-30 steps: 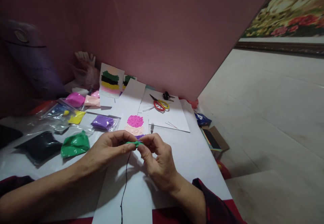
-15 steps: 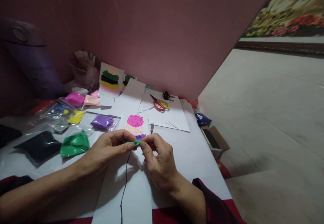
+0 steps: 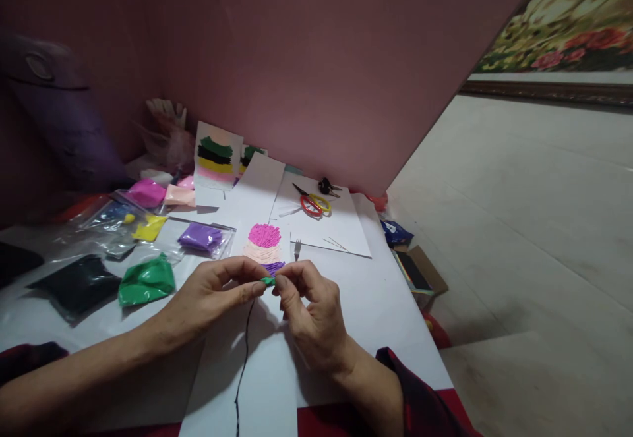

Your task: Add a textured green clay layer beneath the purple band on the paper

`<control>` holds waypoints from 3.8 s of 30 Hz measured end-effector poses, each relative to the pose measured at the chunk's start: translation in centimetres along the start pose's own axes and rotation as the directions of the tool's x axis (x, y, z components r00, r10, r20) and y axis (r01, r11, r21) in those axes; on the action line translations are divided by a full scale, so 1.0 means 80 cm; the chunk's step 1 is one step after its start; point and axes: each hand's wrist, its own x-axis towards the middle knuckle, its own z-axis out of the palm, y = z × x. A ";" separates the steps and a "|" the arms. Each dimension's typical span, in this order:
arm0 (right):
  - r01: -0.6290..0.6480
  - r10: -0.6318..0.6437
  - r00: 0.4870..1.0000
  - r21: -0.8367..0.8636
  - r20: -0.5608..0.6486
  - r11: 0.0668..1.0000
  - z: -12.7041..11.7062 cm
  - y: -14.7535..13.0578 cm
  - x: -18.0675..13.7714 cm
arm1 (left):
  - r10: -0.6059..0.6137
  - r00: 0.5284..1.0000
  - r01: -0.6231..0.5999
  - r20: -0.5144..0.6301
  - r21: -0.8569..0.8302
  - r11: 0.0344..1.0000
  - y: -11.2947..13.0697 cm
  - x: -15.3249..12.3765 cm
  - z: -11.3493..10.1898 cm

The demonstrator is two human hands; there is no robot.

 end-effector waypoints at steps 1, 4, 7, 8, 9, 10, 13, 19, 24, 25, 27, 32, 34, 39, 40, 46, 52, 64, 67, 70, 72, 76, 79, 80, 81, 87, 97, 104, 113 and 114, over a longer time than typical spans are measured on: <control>0.029 -0.030 1.000 -0.013 0.000 0.999 0.000 0.000 0.001 | -0.001 1.000 0.001 -0.001 -0.020 1.000 -0.001 0.000 0.000; 0.132 -0.131 0.991 -0.102 0.017 0.986 0.001 -0.002 0.003 | -0.019 1.000 0.020 0.013 -0.089 0.996 -0.006 0.001 -0.001; 0.103 -0.100 0.995 -0.165 0.026 0.981 0.001 -0.005 0.004 | -0.028 0.999 0.031 0.035 -0.101 0.994 -0.008 0.000 -0.001; 0.072 -0.070 0.997 -0.173 0.017 0.982 0.001 -0.006 0.004 | -0.025 0.999 0.028 0.034 -0.091 0.995 -0.007 0.000 -0.001; 0.043 -0.042 0.999 -0.178 0.009 0.983 0.000 -0.006 0.003 | -0.020 0.999 0.022 0.030 -0.077 0.997 -0.006 0.000 0.000; 0.019 -0.019 1.000 -0.182 0.004 0.983 0.000 -0.007 0.003 | -0.014 1.000 0.016 0.022 -0.063 0.998 -0.005 0.000 0.000; 0.000 0.000 1.000 -0.183 0.003 0.983 -0.002 -0.006 0.003 | 0.003 1.000 -0.003 0.005 -0.036 0.999 -0.002 0.000 -0.001; -0.008 0.009 1.000 -0.124 0.004 0.992 0.000 -0.003 0.002 | -0.010 0.999 0.012 0.031 -0.067 0.998 -0.002 -0.001 -0.001; 0.139 -0.133 0.989 -0.119 0.062 0.983 0.001 -0.003 0.002 | 0.020 1.000 -0.020 -0.006 -0.043 0.999 -0.001 -0.003 0.000; 0.160 -0.151 0.986 -0.134 0.069 0.978 0.001 -0.004 0.003 | 0.015 1.000 -0.015 -0.008 -0.049 0.999 -0.001 -0.003 0.000; 0.143 -0.136 0.989 -0.158 0.058 0.977 0.000 -0.004 0.002 | 0.005 1.000 -0.005 -0.001 -0.045 0.999 0.000 -0.003 0.000; -0.021 0.029 0.999 -0.193 0.038 0.981 -0.001 -0.005 0.001 | 0.030 1.000 -0.030 0.006 0.064 0.998 0.002 -0.003 0.001; -0.067 0.075 0.996 -0.167 0.040 0.984 -0.001 -0.004 0.002 | 0.048 0.999 -0.048 0.008 0.089 0.995 0.002 -0.003 0.002; -0.054 0.058 0.997 -0.068 0.053 0.996 0.000 -0.003 0.002 | 0.013 1.000 -0.014 0.009 0.075 0.997 0.002 -0.003 0.001; -0.021 0.025 0.998 -0.070 0.053 0.997 0.001 -0.003 0.002 | 0.005 1.000 -0.005 0.008 0.051 0.999 0.001 -0.003 0.001; 0.095 -0.083 0.994 -0.172 0.073 0.981 0.000 -0.005 0.003 | -0.003 0.999 0.001 0.034 0.052 0.999 -0.001 -0.005 0.001; -0.037 0.045 0.998 -0.197 0.040 0.980 -0.002 -0.006 0.004 | -0.022 0.999 0.017 0.050 0.086 0.996 0.002 -0.004 0.001; -0.008 0.005 1.000 -0.121 -0.026 0.993 0.001 -0.003 -0.001 | -0.028 1.000 0.027 0.008 0.101 0.995 -0.003 -0.001 -0.003; 0.034 -0.034 0.999 -0.119 0.002 0.992 0.001 -0.003 -0.001 | -0.041 0.998 0.041 0.041 -0.020 0.999 -0.005 -0.002 -0.002; 0.071 -0.069 0.997 -0.102 0.018 0.992 0.001 -0.002 0.000 | -0.042 0.997 0.045 0.057 -0.045 0.998 -0.004 -0.001 -0.001; 0.082 -0.079 0.996 -0.094 0.028 0.992 0.001 -0.001 0.000 | -0.029 0.999 0.030 0.039 -0.020 0.999 -0.003 -0.001 -0.001; 0.089 -0.087 0.996 -0.086 0.031 0.992 0.001 -0.001 -0.001 | -0.032 0.999 0.033 0.020 -0.015 0.999 -0.003 -0.002 0.000; 0.091 -0.089 0.995 -0.082 0.036 0.992 0.000 -0.003 -0.001 | -0.023 0.999 0.025 0.037 -0.035 0.999 -0.004 -0.001 0.000; 0.093 -0.089 0.995 -0.088 0.042 0.992 0.000 -0.003 -0.001 | -0.013 0.999 0.015 0.043 -0.035 0.999 -0.004 -0.001 0.000; 0.094 -0.090 0.995 -0.098 0.044 0.991 0.000 -0.004 0.000 | -0.004 0.999 0.005 0.048 -0.027 1.000 -0.004 -0.001 0.000; 0.035 -0.033 0.999 -0.143 0.017 0.989 -0.003 -0.006 0.004 | 0.035 0.998 -0.039 0.052 0.072 0.997 0.000 -0.003 -0.001; 0.088 -0.086 0.996 -0.063 0.033 0.994 0.001 0.001 0.000 | 0.015 0.999 -0.016 0.042 0.006 1.000 -0.002 -0.004 0.001; -0.024 0.031 0.999 -0.144 0.044 0.989 -0.002 -0.006 0.003 | 0.015 0.998 -0.017 0.058 0.038 0.999 -0.001 -0.005 0.001; -0.025 0.026 1.000 -0.070 0.010 0.997 -0.004 0.003 0.000 | -0.025 0.997 0.024 0.072 0.023 0.999 -0.002 -0.004 0.001; -0.003 0.003 1.000 -0.059 0.006 0.998 -0.004 0.004 0.000 | -0.029 0.997 0.028 0.076 0.012 1.000 -0.002 -0.004 0.002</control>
